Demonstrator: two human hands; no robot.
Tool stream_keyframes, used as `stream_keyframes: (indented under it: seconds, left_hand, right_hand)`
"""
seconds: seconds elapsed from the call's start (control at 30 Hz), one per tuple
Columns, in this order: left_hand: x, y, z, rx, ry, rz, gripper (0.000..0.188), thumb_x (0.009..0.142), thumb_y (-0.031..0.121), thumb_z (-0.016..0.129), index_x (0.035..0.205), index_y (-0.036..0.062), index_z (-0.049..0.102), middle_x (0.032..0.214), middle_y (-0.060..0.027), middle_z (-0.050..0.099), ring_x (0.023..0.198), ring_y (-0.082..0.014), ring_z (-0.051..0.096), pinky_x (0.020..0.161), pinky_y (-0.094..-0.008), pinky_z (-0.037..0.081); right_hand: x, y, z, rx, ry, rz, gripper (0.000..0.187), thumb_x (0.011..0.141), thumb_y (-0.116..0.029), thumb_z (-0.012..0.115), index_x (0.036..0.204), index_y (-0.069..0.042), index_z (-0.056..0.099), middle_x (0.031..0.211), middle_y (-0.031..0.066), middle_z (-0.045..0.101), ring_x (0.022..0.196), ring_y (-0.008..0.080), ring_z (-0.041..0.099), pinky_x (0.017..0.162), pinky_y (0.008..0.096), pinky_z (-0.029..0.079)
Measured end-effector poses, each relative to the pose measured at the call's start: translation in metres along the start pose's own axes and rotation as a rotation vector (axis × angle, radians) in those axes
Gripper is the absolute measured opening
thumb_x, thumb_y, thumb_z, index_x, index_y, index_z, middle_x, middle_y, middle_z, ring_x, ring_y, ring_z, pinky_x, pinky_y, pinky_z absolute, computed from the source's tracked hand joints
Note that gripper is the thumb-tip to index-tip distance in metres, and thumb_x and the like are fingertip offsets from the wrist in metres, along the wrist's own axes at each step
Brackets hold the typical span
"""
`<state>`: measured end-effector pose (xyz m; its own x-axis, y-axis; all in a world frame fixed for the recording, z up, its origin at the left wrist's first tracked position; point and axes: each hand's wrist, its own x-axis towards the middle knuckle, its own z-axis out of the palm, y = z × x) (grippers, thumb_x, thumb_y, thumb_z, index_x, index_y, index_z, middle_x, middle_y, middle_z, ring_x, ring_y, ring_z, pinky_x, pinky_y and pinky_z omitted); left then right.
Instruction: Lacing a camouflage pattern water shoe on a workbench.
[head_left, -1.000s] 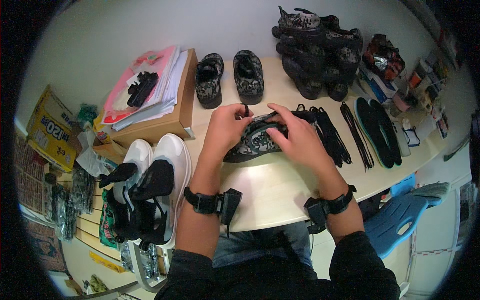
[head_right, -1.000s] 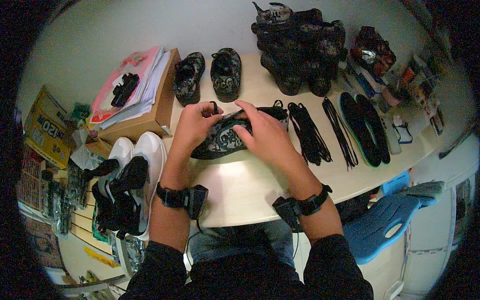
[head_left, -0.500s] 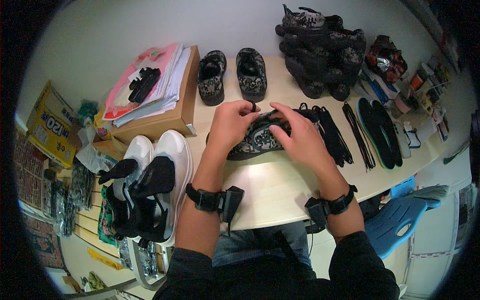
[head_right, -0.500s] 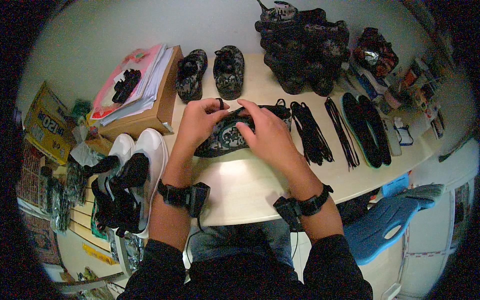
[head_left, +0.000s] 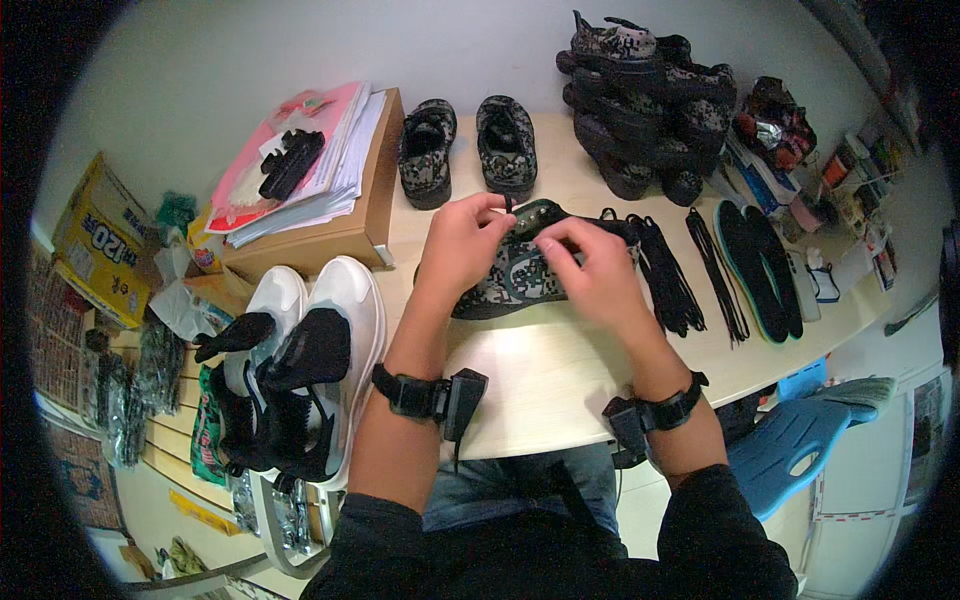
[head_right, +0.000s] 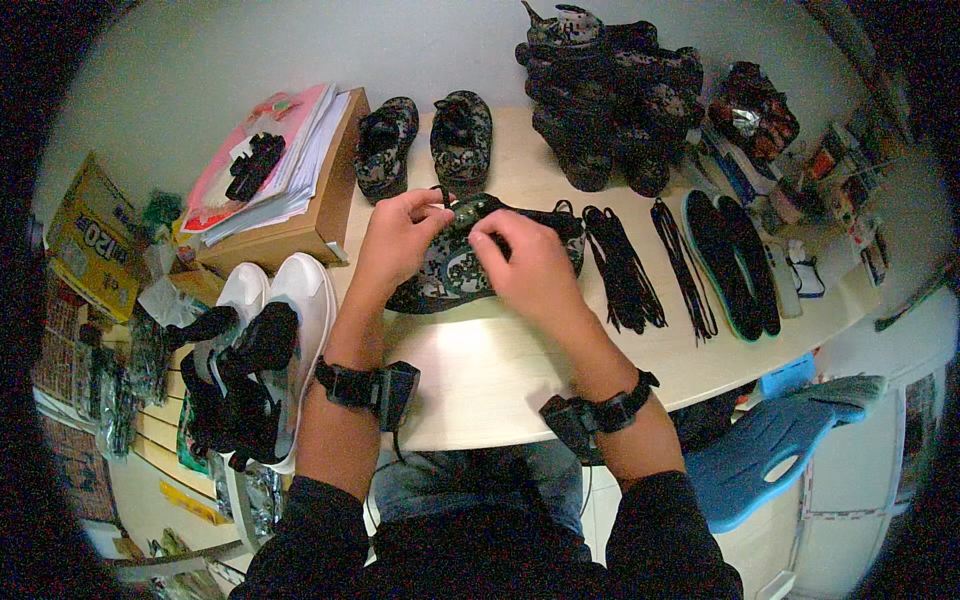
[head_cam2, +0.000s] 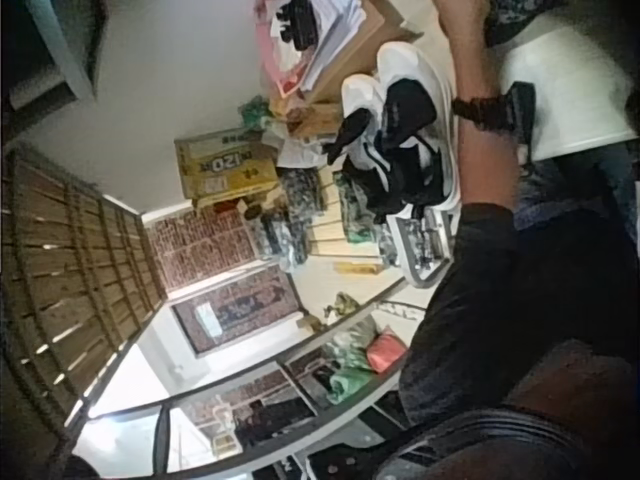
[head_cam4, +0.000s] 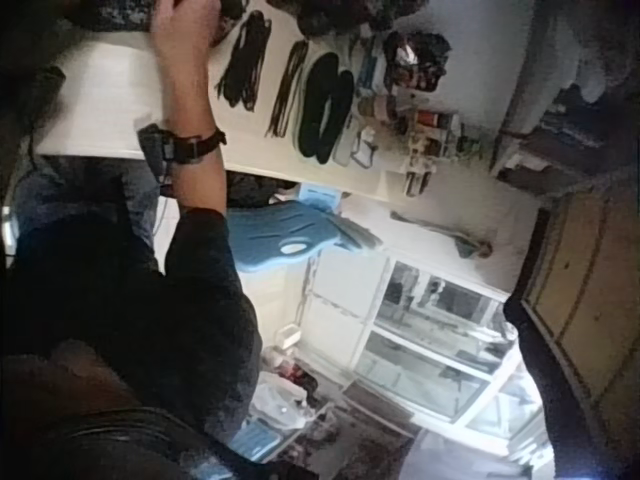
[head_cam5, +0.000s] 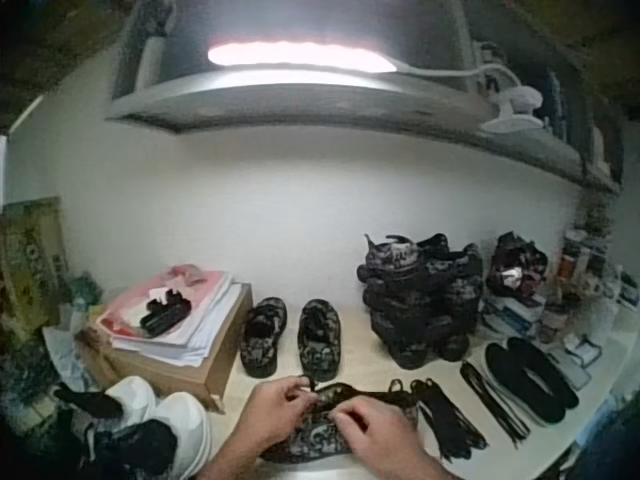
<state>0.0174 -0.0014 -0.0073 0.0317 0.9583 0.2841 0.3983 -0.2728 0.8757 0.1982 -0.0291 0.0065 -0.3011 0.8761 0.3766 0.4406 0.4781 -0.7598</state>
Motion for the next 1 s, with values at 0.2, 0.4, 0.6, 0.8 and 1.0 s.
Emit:
stream_keyframes:
  seconds: [0.2,0.4,0.6,0.8,1.0]
  left_hand:
    - [0.001,-0.006,0.005,-0.122,0.071,0.023,0.023,0.080,0.006,0.064,0.098,-0.0076,0.063,0.078,-0.0130,0.069,0.067,-0.0113,0.063,0.061,-0.0251,0.048]
    - [0.000,-0.003,0.005,-0.127,0.059,0.023,0.022,0.080,0.007,0.065,0.097,-0.0072,0.064,0.075,-0.0108,0.068,0.065,-0.0097,0.060,0.059,-0.0248,0.046]
    - [0.003,-0.008,0.006,-0.195,0.053,0.039,0.024,0.081,0.008,0.066,0.098,-0.0077,0.063,0.080,-0.0121,0.068,0.070,-0.0108,0.061,0.062,-0.0249,0.048]
    - [-0.003,0.001,-0.002,-0.341,-0.030,-0.069,0.030,0.082,0.010,0.067,0.106,-0.0052,0.060,0.090,-0.0105,0.068,0.083,-0.0131,0.062,0.077,-0.0244,0.048]
    - [0.004,-0.010,-0.007,-0.698,-0.119,-0.076,0.029,0.087,0.012,0.061,0.112,-0.0022,0.056,0.093,-0.0111,0.065,0.086,-0.0172,0.063,0.082,-0.0271,0.048]
  right_hand:
    - [0.000,-0.005,0.025,-0.224,0.063,-0.140,0.024,0.084,-0.024,0.059,0.097,-0.005,0.064,0.098,0.0126,0.063,0.095,0.0315,0.057,0.081,0.0405,0.046]
    - [0.005,0.013,0.029,-0.145,0.032,-0.118,0.024,0.085,-0.023,0.058,0.096,-0.003,0.065,0.100,0.0134,0.062,0.096,0.0321,0.057,0.083,0.0415,0.045]
    - [0.014,0.013,0.037,0.037,0.082,-0.055,0.020,0.083,-0.015,0.057,0.089,0.000,0.068,0.085,0.0185,0.064,0.083,0.0326,0.061,0.078,0.0372,0.047]
    - [0.007,-0.006,0.003,0.558,0.227,0.188,0.015,0.078,-0.006,0.058,0.076,0.004,0.068,0.077,0.0102,0.066,0.068,0.0170,0.061,0.067,0.0262,0.047]
    - [0.006,0.025,-0.064,1.342,0.541,-0.044,0.017,0.080,-0.014,0.050,0.072,0.001,0.056,0.073,0.0129,0.057,0.075,0.0246,0.054,0.089,0.0397,0.043]
